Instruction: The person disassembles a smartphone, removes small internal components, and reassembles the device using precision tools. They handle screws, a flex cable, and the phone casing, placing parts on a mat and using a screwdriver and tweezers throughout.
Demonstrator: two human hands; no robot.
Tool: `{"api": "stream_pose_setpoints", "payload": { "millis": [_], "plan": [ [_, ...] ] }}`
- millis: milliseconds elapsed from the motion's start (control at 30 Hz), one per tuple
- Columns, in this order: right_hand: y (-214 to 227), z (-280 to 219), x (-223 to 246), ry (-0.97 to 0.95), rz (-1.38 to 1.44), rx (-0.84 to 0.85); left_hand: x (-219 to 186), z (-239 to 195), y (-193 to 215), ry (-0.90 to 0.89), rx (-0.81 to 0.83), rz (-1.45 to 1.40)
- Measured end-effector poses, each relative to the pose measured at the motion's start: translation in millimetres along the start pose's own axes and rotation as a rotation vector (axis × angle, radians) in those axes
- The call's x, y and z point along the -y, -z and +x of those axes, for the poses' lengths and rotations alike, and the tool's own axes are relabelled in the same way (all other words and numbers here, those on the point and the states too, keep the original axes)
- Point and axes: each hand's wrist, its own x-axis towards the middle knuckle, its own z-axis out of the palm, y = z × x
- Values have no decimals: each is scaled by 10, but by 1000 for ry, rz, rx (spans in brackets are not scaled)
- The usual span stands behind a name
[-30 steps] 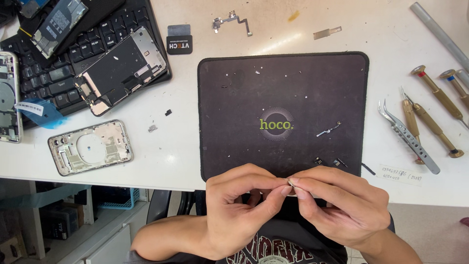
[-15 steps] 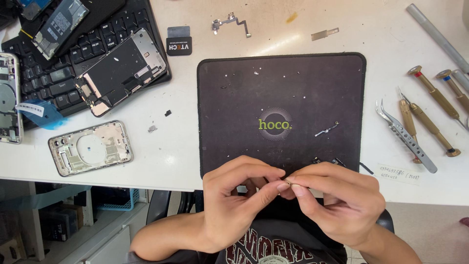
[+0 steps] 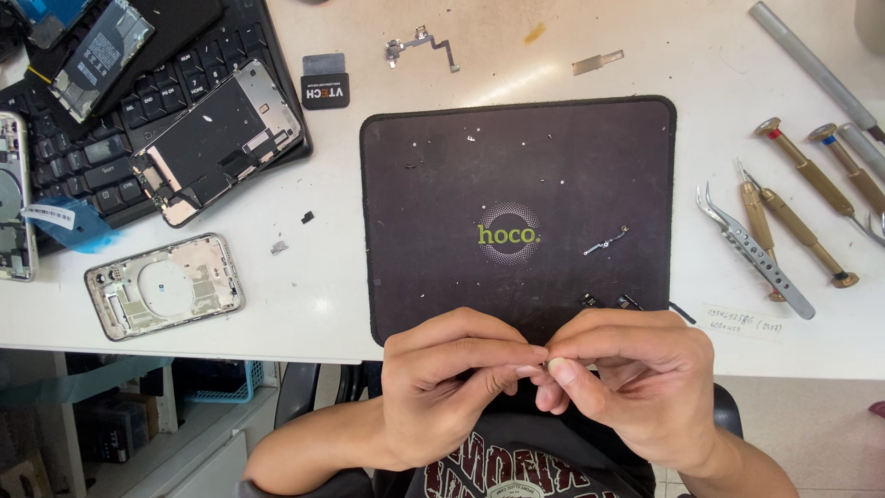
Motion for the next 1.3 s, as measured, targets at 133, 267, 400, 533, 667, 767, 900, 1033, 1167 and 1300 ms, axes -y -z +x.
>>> {"api": "stream_pose_setpoints", "payload": {
  "millis": [133,267,400,533,667,767,900,1033,1167,1300],
  "plan": [
    [1,13,-7,-10,-6,-15,9,-6,-23,-47,-10,16],
    [-15,1,11,41,-79,-32,-14,2,-65,-136,-46,173],
    [-36,-5,-3,69,-143,-86,-29,33,-83,-229,-90,292],
    [-24,1,-29,53,-131,-102,-54,53,-52,-270,-67,296],
    [-22,2,-61,24,-30,-84,-54,60,-57,-280,-64,274],
    [-25,-8,-72,44,-87,-93,-71,43,-45,-208,-55,249],
    [-20,-26,-68,140,-179,-56,-108,16,-16,-117,-35,153],
    [-51,-13,-89,282,-342,-97,-125,36,-9,-207,-44,244],
    [-24,-15,-71,339,-247,11,-124,112,58,-449,15,360],
    [4,3,-62,252,-106,50,-168,166,142,-542,108,422]
  ]
}}
